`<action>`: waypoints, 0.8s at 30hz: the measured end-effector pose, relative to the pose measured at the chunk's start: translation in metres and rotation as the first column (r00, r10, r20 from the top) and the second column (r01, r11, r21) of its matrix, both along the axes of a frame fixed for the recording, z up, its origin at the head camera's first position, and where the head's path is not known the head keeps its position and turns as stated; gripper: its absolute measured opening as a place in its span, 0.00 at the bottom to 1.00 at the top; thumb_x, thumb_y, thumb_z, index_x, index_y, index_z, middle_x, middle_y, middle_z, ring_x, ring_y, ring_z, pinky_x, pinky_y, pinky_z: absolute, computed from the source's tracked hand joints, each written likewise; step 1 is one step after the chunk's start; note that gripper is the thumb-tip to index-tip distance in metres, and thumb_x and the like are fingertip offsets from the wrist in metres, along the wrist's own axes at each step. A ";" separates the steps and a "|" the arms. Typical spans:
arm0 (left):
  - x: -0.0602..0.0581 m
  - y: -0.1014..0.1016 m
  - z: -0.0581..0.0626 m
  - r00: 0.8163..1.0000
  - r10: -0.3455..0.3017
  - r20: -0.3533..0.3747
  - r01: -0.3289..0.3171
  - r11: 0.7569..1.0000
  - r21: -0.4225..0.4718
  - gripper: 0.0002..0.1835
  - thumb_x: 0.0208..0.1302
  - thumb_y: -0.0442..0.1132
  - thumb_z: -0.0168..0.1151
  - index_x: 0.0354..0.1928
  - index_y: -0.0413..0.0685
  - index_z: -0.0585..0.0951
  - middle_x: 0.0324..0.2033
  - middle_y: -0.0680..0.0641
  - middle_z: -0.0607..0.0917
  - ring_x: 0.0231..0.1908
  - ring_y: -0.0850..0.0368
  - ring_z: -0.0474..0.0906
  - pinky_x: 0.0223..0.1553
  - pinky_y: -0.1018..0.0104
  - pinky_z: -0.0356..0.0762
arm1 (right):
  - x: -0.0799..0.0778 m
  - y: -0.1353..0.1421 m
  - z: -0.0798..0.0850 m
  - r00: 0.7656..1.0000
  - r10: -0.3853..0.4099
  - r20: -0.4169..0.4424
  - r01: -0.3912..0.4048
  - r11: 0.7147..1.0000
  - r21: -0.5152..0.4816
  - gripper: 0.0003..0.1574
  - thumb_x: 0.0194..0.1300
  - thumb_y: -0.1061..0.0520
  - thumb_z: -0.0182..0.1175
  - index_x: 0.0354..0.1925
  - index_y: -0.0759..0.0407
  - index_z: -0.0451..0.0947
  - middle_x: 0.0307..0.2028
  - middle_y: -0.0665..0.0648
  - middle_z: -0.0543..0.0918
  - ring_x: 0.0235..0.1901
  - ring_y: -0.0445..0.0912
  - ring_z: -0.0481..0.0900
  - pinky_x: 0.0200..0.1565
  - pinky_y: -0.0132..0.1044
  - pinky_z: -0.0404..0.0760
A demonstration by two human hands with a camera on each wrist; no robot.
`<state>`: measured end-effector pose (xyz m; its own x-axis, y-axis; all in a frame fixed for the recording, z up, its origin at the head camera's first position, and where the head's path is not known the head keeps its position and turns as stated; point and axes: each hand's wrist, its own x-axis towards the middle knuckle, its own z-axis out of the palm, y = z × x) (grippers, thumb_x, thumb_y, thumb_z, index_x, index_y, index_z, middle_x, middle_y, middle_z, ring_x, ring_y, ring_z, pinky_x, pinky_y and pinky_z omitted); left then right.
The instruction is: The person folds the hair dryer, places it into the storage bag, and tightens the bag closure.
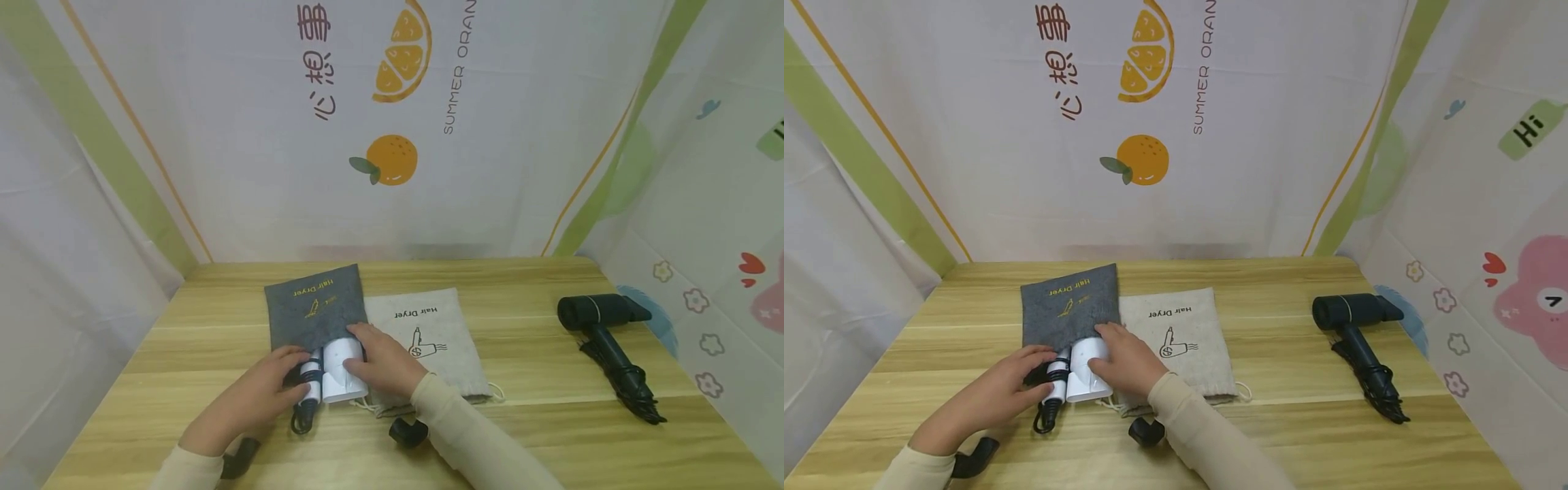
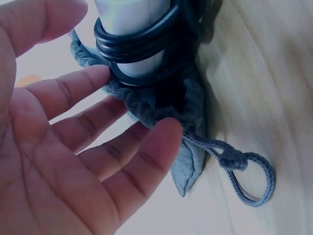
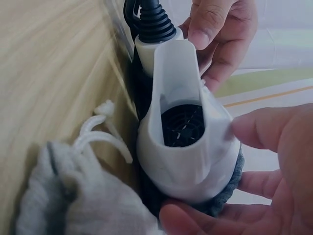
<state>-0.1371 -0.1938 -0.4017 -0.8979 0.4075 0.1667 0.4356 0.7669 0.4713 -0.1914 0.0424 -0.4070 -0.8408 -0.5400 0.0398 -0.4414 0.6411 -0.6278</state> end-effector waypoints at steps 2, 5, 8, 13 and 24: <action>0.000 0.001 0.001 1.000 0.006 0.011 -0.006 1.000 -0.002 0.23 0.61 0.39 0.68 0.56 0.32 0.79 0.55 0.35 0.78 0.55 0.36 0.76 0.58 0.40 0.72 | 0.001 0.000 0.000 1.000 0.004 0.005 -0.004 1.000 0.000 0.38 0.70 0.48 0.59 0.72 0.60 0.63 0.71 0.62 0.65 0.70 0.52 0.62 0.69 0.44 0.62; 0.001 0.002 0.002 0.999 0.018 0.033 -0.018 1.000 0.000 0.24 0.62 0.40 0.67 0.56 0.32 0.79 0.56 0.34 0.77 0.56 0.35 0.75 0.58 0.40 0.72 | 0.001 0.001 0.000 1.000 0.012 0.015 -0.012 1.000 0.009 0.40 0.69 0.48 0.60 0.73 0.60 0.62 0.71 0.61 0.65 0.71 0.52 0.62 0.69 0.44 0.62; 0.002 0.003 0.003 0.998 0.033 0.054 -0.033 0.999 0.000 0.25 0.62 0.40 0.67 0.57 0.31 0.78 0.58 0.32 0.76 0.58 0.34 0.74 0.59 0.39 0.71 | 0.002 0.001 0.000 0.999 0.032 0.015 -0.032 0.999 0.027 0.44 0.67 0.46 0.62 0.73 0.60 0.61 0.72 0.61 0.64 0.71 0.52 0.61 0.69 0.44 0.62; 0.003 0.003 0.003 0.995 0.050 0.083 -0.049 0.999 -0.012 0.28 0.62 0.42 0.67 0.59 0.30 0.77 0.60 0.30 0.74 0.59 0.31 0.72 0.59 0.38 0.70 | 0.003 0.003 0.000 0.998 0.065 0.025 -0.066 0.996 0.065 0.51 0.63 0.44 0.66 0.75 0.60 0.57 0.73 0.62 0.61 0.72 0.53 0.59 0.69 0.45 0.62; 0.005 0.003 0.001 0.997 0.073 0.019 -0.072 0.997 -0.026 0.29 0.60 0.42 0.70 0.58 0.28 0.77 0.55 0.36 0.78 0.54 0.39 0.77 0.57 0.44 0.74 | 0.006 0.007 0.001 0.991 0.136 -0.019 -0.130 0.972 0.194 0.66 0.52 0.43 0.74 0.77 0.62 0.49 0.73 0.67 0.58 0.68 0.55 0.66 0.65 0.42 0.69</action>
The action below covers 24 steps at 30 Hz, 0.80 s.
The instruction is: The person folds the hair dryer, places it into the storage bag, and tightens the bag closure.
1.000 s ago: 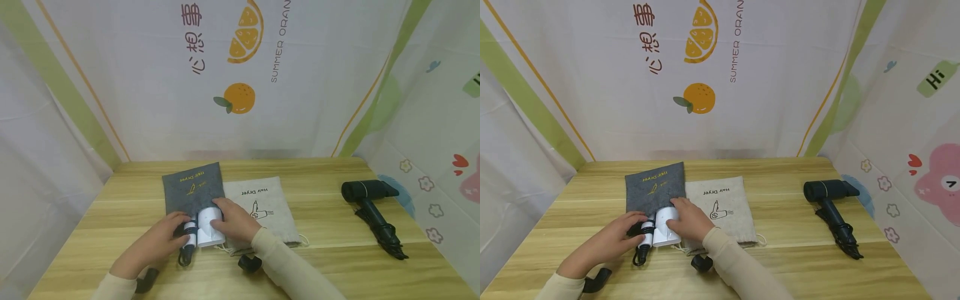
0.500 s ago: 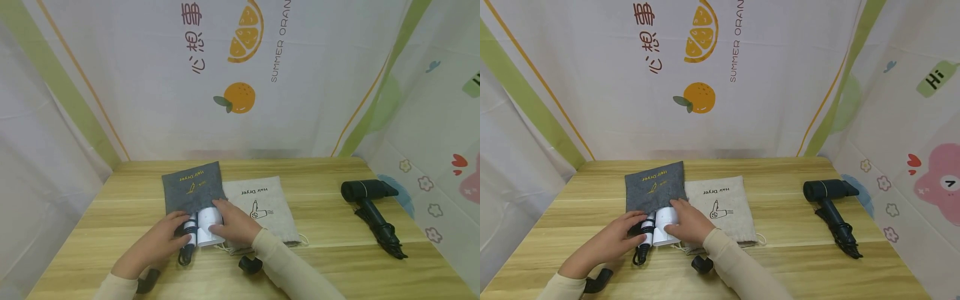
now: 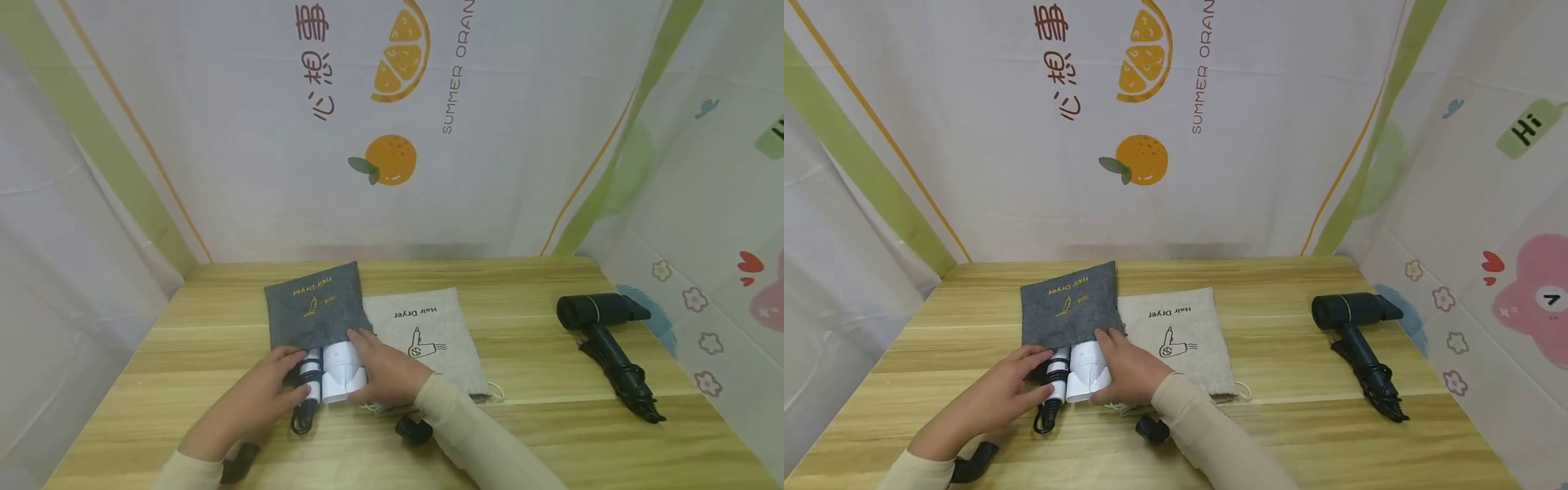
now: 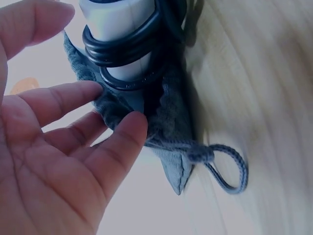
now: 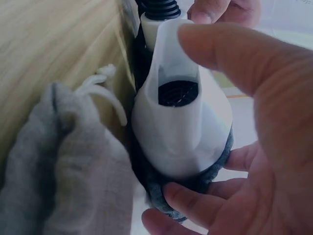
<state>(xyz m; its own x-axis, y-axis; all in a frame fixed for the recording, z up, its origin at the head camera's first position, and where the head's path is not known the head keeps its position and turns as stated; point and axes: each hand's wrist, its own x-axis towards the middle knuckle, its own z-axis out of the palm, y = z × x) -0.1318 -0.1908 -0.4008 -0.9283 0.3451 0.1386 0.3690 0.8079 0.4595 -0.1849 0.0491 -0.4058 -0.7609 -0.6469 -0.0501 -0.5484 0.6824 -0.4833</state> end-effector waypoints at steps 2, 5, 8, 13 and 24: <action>0.001 -0.001 -0.001 1.000 -0.009 -0.015 0.009 1.000 0.003 0.30 0.59 0.43 0.71 0.58 0.28 0.76 0.54 0.37 0.78 0.53 0.40 0.77 0.56 0.44 0.75 | 0.000 0.001 -0.001 1.000 0.014 -0.015 -0.013 1.000 0.015 0.66 0.53 0.44 0.74 0.77 0.63 0.48 0.73 0.67 0.58 0.67 0.55 0.67 0.65 0.41 0.69; 0.001 -0.003 -0.003 0.999 -0.030 -0.035 0.030 1.000 0.004 0.32 0.58 0.45 0.72 0.58 0.28 0.76 0.53 0.38 0.78 0.52 0.43 0.78 0.55 0.45 0.76 | 0.000 0.001 -0.002 0.999 0.023 -0.031 -0.022 1.000 0.022 0.65 0.54 0.45 0.73 0.77 0.64 0.48 0.73 0.68 0.59 0.68 0.56 0.66 0.65 0.41 0.69; 0.001 -0.004 -0.006 0.998 -0.047 -0.047 0.047 0.999 0.001 0.33 0.56 0.45 0.74 0.57 0.29 0.77 0.51 0.40 0.78 0.50 0.46 0.78 0.54 0.47 0.77 | -0.001 0.001 -0.004 0.999 0.021 -0.039 -0.020 1.000 0.022 0.65 0.55 0.44 0.73 0.77 0.63 0.48 0.73 0.67 0.59 0.68 0.56 0.66 0.66 0.41 0.68; 0.002 -0.005 -0.008 0.997 -0.045 -0.062 0.044 0.999 -0.014 0.32 0.54 0.45 0.75 0.56 0.31 0.78 0.50 0.41 0.79 0.48 0.47 0.79 0.51 0.47 0.79 | 0.000 0.001 -0.006 0.998 0.019 -0.054 -0.018 1.000 0.015 0.65 0.54 0.43 0.73 0.77 0.62 0.49 0.72 0.66 0.61 0.67 0.55 0.67 0.65 0.41 0.69; 0.004 -0.005 -0.003 1.000 -0.017 -0.020 0.017 0.999 -0.027 0.38 0.47 0.50 0.77 0.54 0.28 0.78 0.53 0.33 0.79 0.53 0.36 0.77 0.56 0.42 0.75 | 0.002 0.001 -0.006 0.997 0.005 -0.078 -0.004 1.000 0.016 0.63 0.55 0.41 0.73 0.76 0.61 0.51 0.71 0.64 0.64 0.67 0.53 0.68 0.65 0.40 0.69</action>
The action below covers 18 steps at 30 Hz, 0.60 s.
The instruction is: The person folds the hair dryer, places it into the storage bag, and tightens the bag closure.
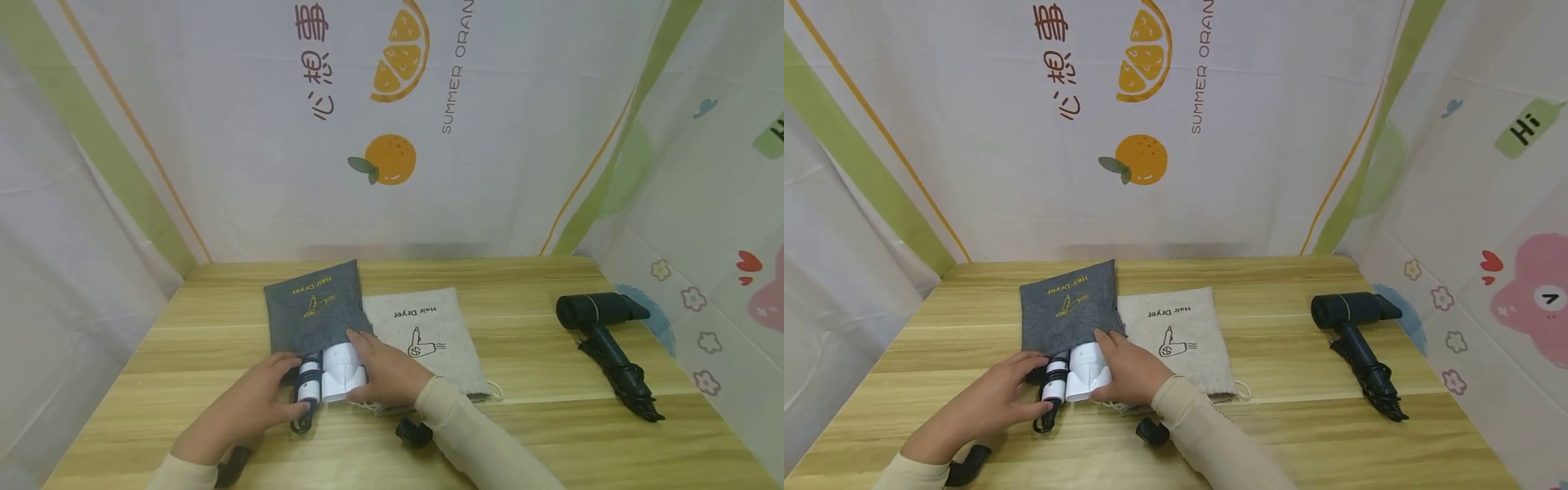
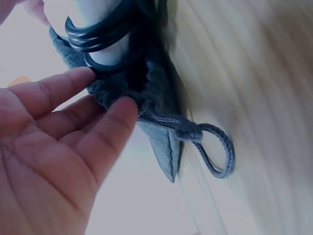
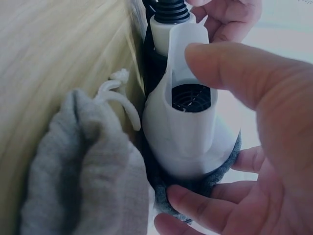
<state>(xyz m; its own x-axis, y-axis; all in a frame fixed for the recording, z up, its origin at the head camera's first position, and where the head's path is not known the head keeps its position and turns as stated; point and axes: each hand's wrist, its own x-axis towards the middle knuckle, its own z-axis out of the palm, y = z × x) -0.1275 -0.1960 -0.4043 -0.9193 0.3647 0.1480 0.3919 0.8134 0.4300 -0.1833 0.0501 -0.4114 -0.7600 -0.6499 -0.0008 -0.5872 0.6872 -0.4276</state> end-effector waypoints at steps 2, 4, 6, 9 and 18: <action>0.000 0.001 0.000 1.000 -0.004 0.000 0.004 1.000 -0.003 0.38 0.47 0.50 0.77 0.53 0.27 0.78 0.53 0.32 0.79 0.53 0.35 0.77 0.56 0.42 0.75 | 0.000 0.001 0.001 1.000 -0.003 -0.001 0.003 1.000 0.000 0.63 0.55 0.41 0.73 0.76 0.62 0.52 0.71 0.64 0.64 0.67 0.52 0.68 0.65 0.39 0.69; -0.001 0.001 0.000 1.000 -0.003 -0.004 0.003 1.000 -0.016 0.37 0.47 0.50 0.77 0.52 0.27 0.79 0.52 0.33 0.79 0.52 0.35 0.78 0.55 0.42 0.75 | 0.001 0.001 0.001 1.000 -0.005 -0.004 0.005 1.000 0.001 0.63 0.55 0.41 0.73 0.76 0.62 0.52 0.71 0.63 0.65 0.67 0.52 0.68 0.65 0.39 0.69; -0.001 0.001 0.001 1.000 0.000 -0.006 0.000 1.000 -0.030 0.35 0.48 0.50 0.77 0.50 0.27 0.80 0.52 0.33 0.79 0.51 0.36 0.78 0.55 0.43 0.76 | 0.001 0.001 0.001 1.000 -0.007 -0.005 0.007 1.000 0.003 0.62 0.55 0.42 0.73 0.76 0.62 0.53 0.71 0.63 0.65 0.67 0.52 0.67 0.65 0.39 0.68; -0.001 0.001 0.001 1.000 0.002 -0.009 -0.002 0.999 -0.054 0.34 0.49 0.50 0.77 0.48 0.26 0.81 0.52 0.34 0.79 0.51 0.37 0.79 0.54 0.44 0.77 | 0.001 0.001 0.002 1.000 -0.010 -0.006 0.010 1.000 0.004 0.62 0.54 0.42 0.73 0.76 0.62 0.53 0.71 0.63 0.65 0.67 0.52 0.67 0.65 0.39 0.68; 0.003 0.000 0.001 1.000 -0.008 0.018 0.009 0.998 -0.054 0.47 0.39 0.54 0.81 0.54 0.22 0.77 0.57 0.32 0.74 0.56 0.35 0.75 0.57 0.43 0.74 | 0.002 0.001 0.001 1.000 -0.004 -0.019 0.004 1.000 0.005 0.63 0.55 0.42 0.72 0.76 0.64 0.53 0.70 0.62 0.65 0.67 0.51 0.68 0.65 0.39 0.68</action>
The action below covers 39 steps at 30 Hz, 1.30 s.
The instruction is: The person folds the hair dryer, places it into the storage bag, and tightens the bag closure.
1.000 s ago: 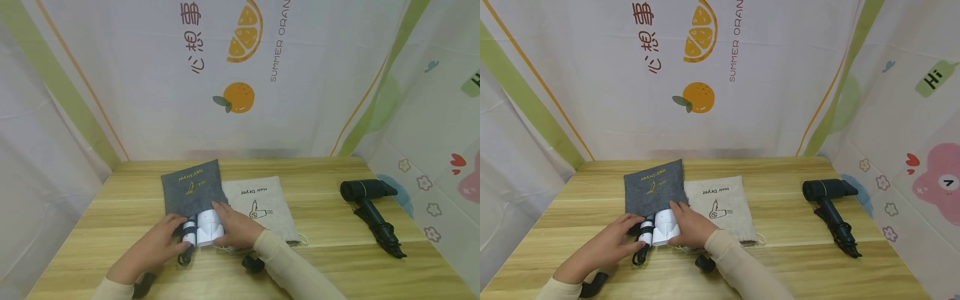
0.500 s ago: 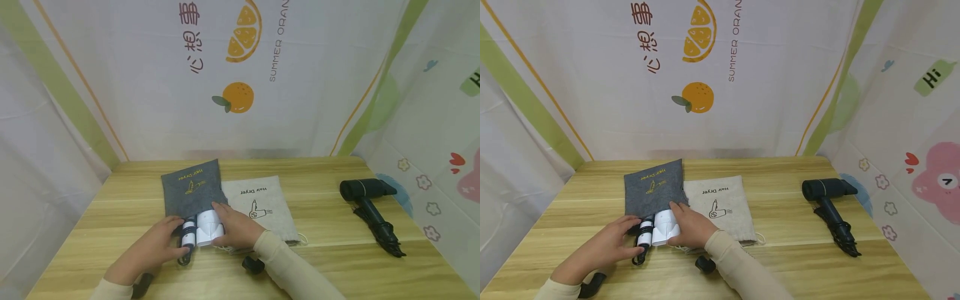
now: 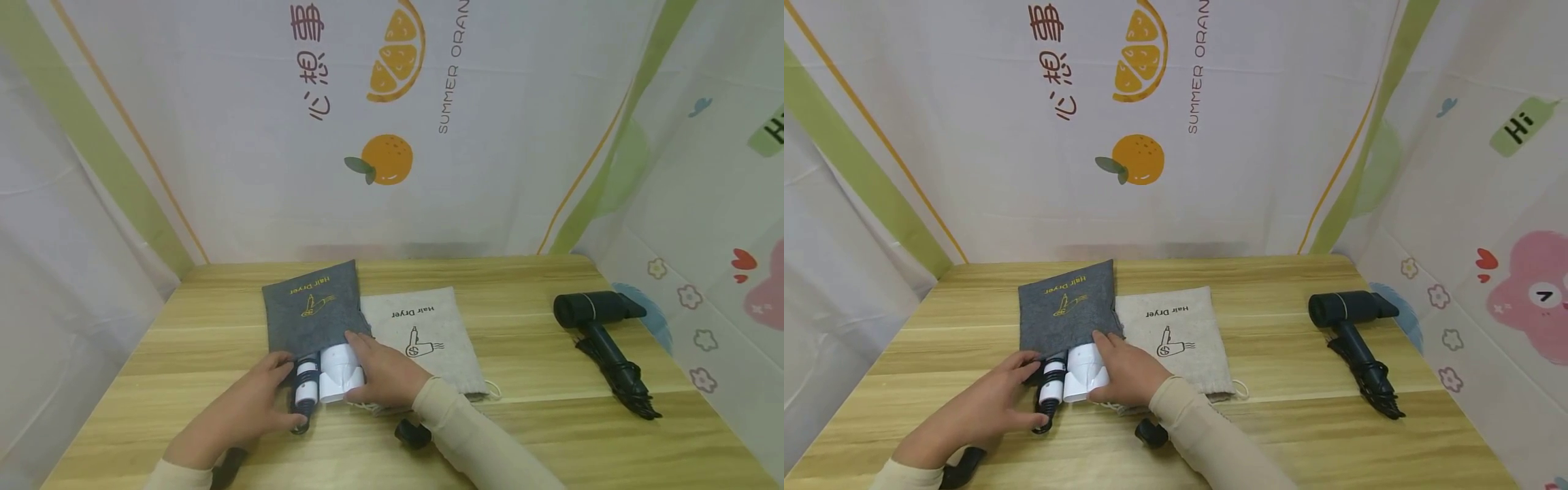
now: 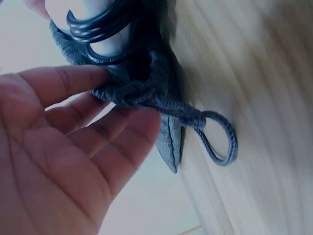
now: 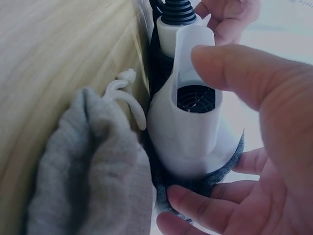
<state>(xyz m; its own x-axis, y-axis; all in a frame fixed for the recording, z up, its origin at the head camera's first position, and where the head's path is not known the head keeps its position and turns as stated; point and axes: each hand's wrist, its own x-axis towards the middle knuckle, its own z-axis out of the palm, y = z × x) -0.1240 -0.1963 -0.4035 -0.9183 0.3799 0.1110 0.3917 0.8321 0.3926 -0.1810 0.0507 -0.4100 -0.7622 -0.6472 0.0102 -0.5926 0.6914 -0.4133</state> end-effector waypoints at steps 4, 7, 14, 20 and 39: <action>0.002 -0.002 -0.001 0.999 0.001 0.044 0.000 1.000 -0.013 0.55 0.34 0.57 0.83 0.59 0.21 0.73 0.62 0.30 0.71 0.59 0.33 0.71 0.59 0.42 0.72 | -0.001 0.000 -0.001 1.000 0.001 0.002 -0.001 1.000 -0.008 0.62 0.55 0.42 0.73 0.75 0.64 0.53 0.70 0.63 0.66 0.67 0.51 0.68 0.66 0.39 0.68; 0.003 -0.002 -0.002 0.997 0.000 0.079 0.002 1.000 -0.028 0.57 0.33 0.56 0.83 0.61 0.21 0.71 0.63 0.29 0.69 0.60 0.32 0.71 0.59 0.43 0.72 | -0.001 0.000 -0.001 1.000 0.003 0.005 -0.003 1.000 -0.015 0.62 0.55 0.42 0.73 0.75 0.65 0.53 0.70 0.62 0.66 0.67 0.50 0.68 0.66 0.38 0.67; 0.004 -0.004 -0.003 0.991 0.010 0.133 -0.004 0.999 -0.041 0.58 0.33 0.50 0.83 0.64 0.22 0.67 0.64 0.28 0.67 0.61 0.34 0.71 0.60 0.44 0.72 | -0.002 -0.002 -0.001 1.000 0.008 0.005 -0.008 1.000 -0.022 0.62 0.55 0.43 0.73 0.75 0.65 0.53 0.70 0.62 0.66 0.68 0.50 0.67 0.67 0.38 0.66; 0.006 -0.005 -0.002 0.992 0.029 0.125 -0.025 0.999 -0.034 0.57 0.36 0.50 0.82 0.65 0.23 0.67 0.64 0.28 0.67 0.60 0.33 0.71 0.60 0.42 0.71 | -0.003 -0.004 -0.002 1.000 -0.004 -0.003 0.004 1.000 -0.027 0.59 0.56 0.43 0.71 0.74 0.66 0.55 0.69 0.62 0.68 0.67 0.49 0.68 0.67 0.37 0.66; 0.004 -0.010 -0.002 0.999 0.030 -0.018 -0.029 0.999 0.013 0.49 0.41 0.48 0.82 0.61 0.24 0.71 0.57 0.31 0.74 0.55 0.35 0.76 0.57 0.42 0.74 | 0.000 -0.010 -0.007 0.985 -0.041 -0.170 0.024 0.995 -0.100 0.45 0.63 0.47 0.67 0.69 0.67 0.64 0.53 0.62 0.83 0.47 0.47 0.83 0.48 0.36 0.81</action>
<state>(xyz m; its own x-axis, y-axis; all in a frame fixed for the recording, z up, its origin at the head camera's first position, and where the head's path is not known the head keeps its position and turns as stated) -0.1205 -0.2064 -0.4054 -0.9269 0.3511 0.1323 0.3742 0.8385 0.3962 -0.1811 0.0409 -0.4166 -0.7641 -0.6118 0.2048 -0.6387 0.6726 -0.3737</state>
